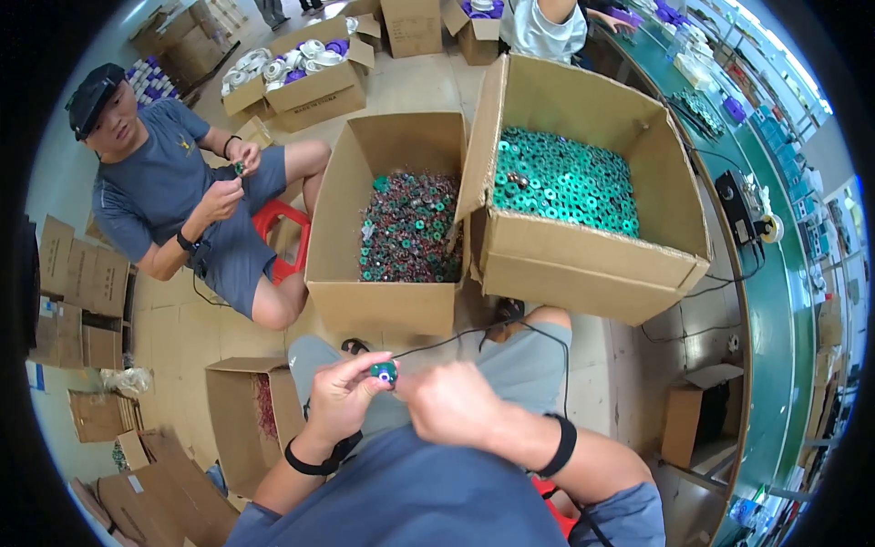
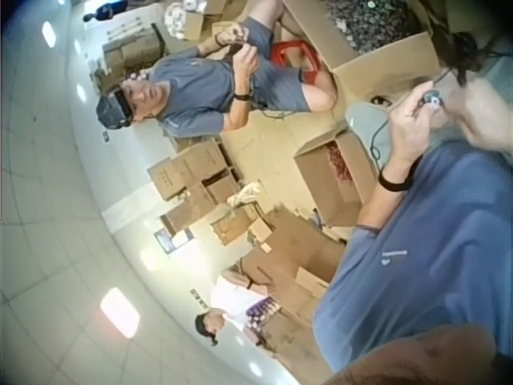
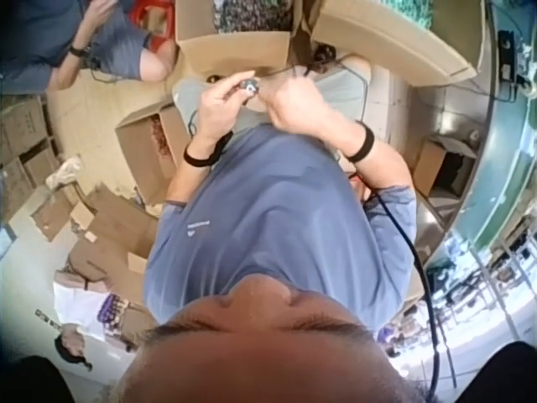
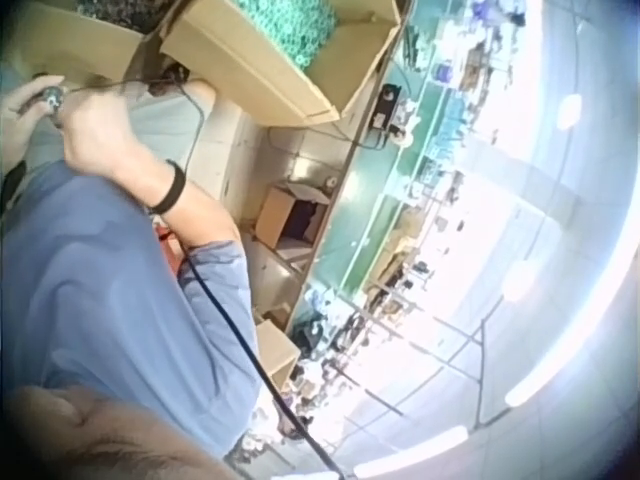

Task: The person assembles small plastic parts by hand.

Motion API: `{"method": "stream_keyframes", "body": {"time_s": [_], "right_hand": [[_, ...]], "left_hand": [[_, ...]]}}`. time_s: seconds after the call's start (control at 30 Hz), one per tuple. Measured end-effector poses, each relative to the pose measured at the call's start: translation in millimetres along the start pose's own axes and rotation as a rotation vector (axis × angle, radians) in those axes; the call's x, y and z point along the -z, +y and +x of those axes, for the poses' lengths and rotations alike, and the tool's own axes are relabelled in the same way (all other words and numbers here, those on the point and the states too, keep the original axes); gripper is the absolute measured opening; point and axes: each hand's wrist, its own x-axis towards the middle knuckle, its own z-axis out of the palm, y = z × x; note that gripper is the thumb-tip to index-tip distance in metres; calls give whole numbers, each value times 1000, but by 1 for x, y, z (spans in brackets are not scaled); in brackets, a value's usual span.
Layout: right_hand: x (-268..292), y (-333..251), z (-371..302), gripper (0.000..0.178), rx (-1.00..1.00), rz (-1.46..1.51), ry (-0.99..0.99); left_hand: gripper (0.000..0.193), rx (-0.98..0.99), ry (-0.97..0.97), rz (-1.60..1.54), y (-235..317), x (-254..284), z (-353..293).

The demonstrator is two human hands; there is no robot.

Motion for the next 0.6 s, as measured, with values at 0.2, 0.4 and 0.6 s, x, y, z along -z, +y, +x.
{"method": "stream_keyframes", "body": {"time_s": [0.2, 0.4, 0.6], "right_hand": [[-2, 1, -2, 1, -13, -18, -12], [3, -1, 0, 3, 11, 42, 42], [1, 0, 2, 2, 16, 8, 18]], "left_hand": [[31, -54, -38, 134, 9, 0, 5], [32, 5, -73, 147, 19, 2, 4], [32, -71, -25, 116, 16, 2, 4]]}}
